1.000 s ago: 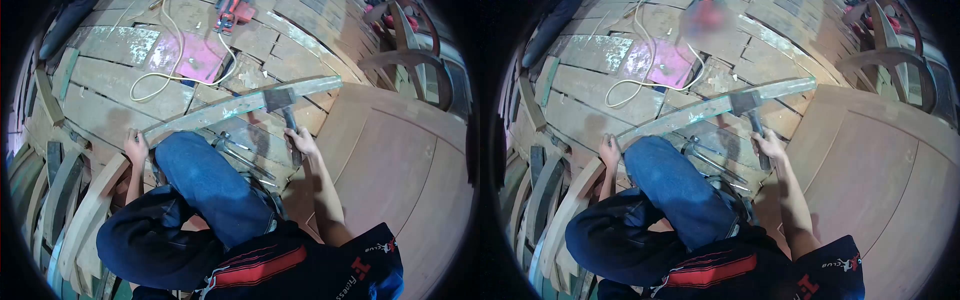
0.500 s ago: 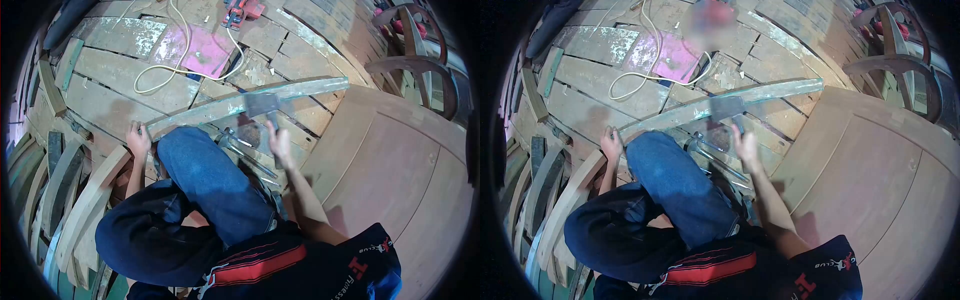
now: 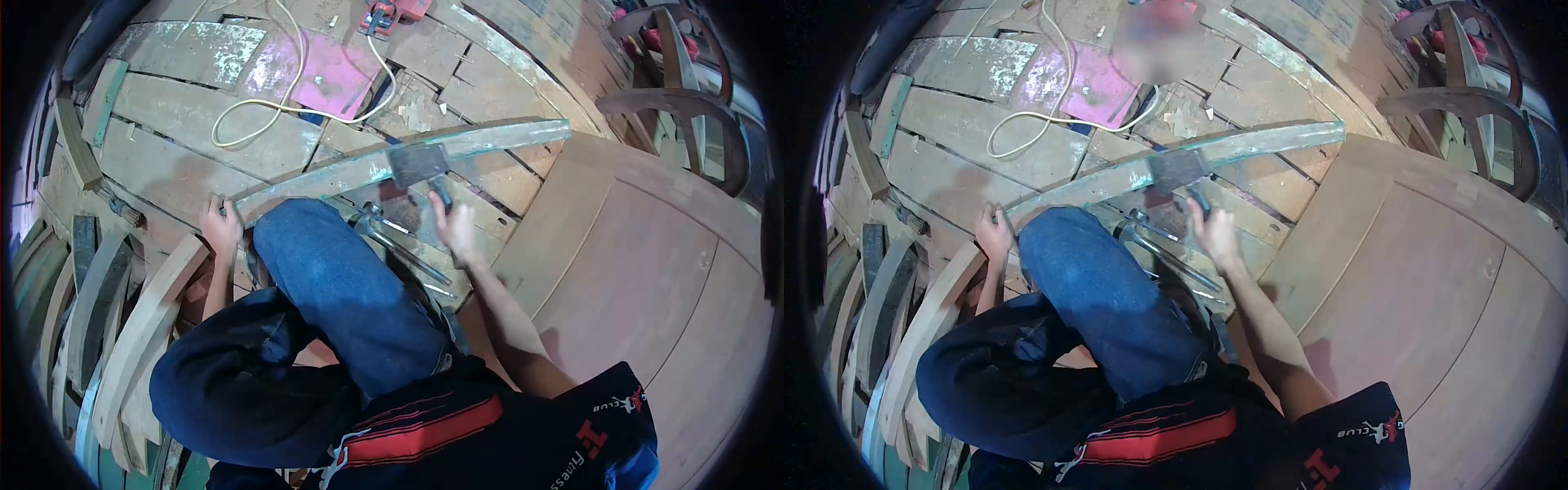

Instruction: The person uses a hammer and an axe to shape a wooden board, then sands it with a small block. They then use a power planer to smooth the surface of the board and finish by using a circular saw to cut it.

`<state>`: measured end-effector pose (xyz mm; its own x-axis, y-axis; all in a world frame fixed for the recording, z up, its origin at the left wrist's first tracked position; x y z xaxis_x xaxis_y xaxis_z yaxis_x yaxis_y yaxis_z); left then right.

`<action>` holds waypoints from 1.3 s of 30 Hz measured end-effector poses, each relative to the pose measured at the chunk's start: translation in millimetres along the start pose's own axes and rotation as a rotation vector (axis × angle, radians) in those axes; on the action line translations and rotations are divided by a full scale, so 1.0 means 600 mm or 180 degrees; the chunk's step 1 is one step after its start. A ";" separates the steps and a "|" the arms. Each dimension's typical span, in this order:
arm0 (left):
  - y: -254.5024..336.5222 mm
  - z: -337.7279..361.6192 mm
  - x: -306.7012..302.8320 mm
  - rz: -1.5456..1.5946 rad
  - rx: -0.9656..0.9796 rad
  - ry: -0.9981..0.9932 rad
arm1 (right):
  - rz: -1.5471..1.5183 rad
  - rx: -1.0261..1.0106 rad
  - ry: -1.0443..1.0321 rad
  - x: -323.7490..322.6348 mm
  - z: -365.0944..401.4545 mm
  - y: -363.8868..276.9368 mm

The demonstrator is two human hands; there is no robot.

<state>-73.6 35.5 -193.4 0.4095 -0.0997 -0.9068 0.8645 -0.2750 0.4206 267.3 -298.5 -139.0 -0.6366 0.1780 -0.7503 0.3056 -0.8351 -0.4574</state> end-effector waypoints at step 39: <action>-0.016 -0.007 0.002 -0.0068 0.0549 0.0335 | -0.2551 0.0117 -0.0210 -0.028 -0.060 -0.006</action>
<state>-80.3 41.8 -198.5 0.4276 0.0059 -0.9040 0.8144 -0.4366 0.3823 302.1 -279.6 -142.0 -0.6933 0.7002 -0.1703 -0.2847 -0.4832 -0.8280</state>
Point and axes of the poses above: each hand's wrist, its own z-axis away from the middle knuckle, its own x-axis out of the palm, y = z × x, the point moved 1 cm from there along -z, towards the middle knuckle, and after that the axes turned 5 degrees about -x, right-handed, at the moved point
